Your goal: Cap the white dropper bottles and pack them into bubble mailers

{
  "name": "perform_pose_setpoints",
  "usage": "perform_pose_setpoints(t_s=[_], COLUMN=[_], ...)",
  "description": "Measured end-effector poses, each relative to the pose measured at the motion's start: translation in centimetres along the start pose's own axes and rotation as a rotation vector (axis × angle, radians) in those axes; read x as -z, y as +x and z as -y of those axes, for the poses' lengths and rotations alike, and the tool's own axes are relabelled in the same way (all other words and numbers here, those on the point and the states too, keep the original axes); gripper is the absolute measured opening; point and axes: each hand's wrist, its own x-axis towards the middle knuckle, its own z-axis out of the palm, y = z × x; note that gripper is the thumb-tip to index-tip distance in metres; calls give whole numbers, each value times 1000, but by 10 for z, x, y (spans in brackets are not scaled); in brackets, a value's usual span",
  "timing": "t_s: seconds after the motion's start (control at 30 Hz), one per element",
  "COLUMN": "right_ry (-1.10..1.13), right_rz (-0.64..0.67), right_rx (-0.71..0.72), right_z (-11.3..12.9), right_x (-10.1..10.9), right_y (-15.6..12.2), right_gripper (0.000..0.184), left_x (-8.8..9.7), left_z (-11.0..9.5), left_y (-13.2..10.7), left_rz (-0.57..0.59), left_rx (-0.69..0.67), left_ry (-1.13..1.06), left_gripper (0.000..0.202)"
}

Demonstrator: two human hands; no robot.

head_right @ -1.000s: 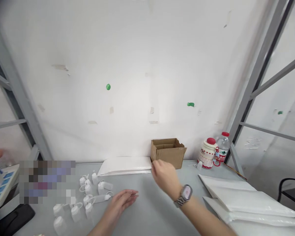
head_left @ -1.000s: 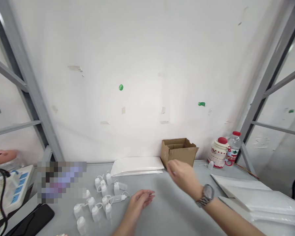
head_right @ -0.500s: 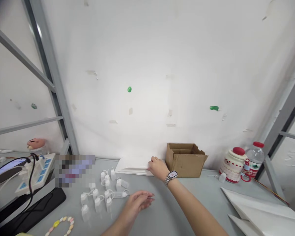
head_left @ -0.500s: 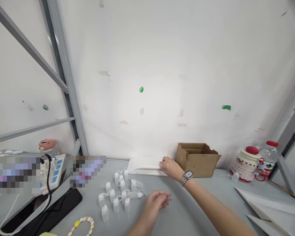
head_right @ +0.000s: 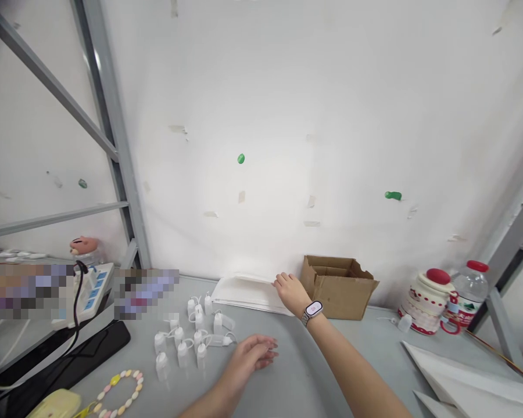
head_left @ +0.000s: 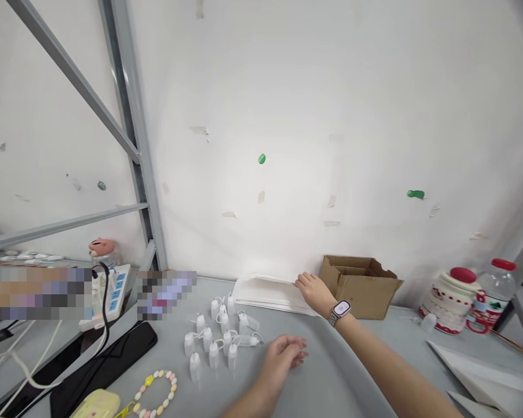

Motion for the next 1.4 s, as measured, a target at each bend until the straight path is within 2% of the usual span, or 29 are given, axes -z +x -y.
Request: perform_pose_setpoints(t_s=[0.27, 0.43, 0.5, 0.57, 0.63, 0.8, 0.93, 1.07, 1.2, 1.27, 1.33, 1.4], right_ry=[-81, -77, -21, 60, 129, 176, 165, 72, -3, 98, 309, 594], right_rz=[-267, -446, -472, -399, -259, 9, 139, 125, -36, -151, -211, -145], right_rx=[-21, -161, -220, -239, -221, -213, -248, -188, -194, -303, -492, -653], right_z=[-11, -12, -7, 2, 14, 39, 49, 51, 39, 34, 33, 36], right_x=[28, 59, 68, 70, 64, 32, 19, 16, 26, 40, 59, 75], right_y=[-2, -24, -34, -43, -49, -56, -57, -54, -53, -55, -63, -78], right_gripper=[24, 20, 18, 20, 21, 43, 35, 23, 22, 20, 22, 25], left_x=[-1, 1, 2, 4, 6, 11, 13, 15, 15, 14, 11, 9], left_z=[-6, -7, -6, -3, 0, 4, 4, 4, 1, -2, -6, -11], left_y=[-4, -6, -5, -4, -2, 2, 2, 4, 2, 1, 0, -1], left_rz=[-64, -64, -57, -67, -91, -106, -121, -214, -171, -131, -97, -73], left_rx=[20, 11, 5, 13, 30, 39, -5, -48, -54, -47, -66, -113], left_ry=[-17, -47, -68, -113, -167, -211, -218, -170, -95, -81, -109, -174], left_gripper=[33, 45, 49, 52, 53, 46, 51, 62, 66, 68, 72, 81])
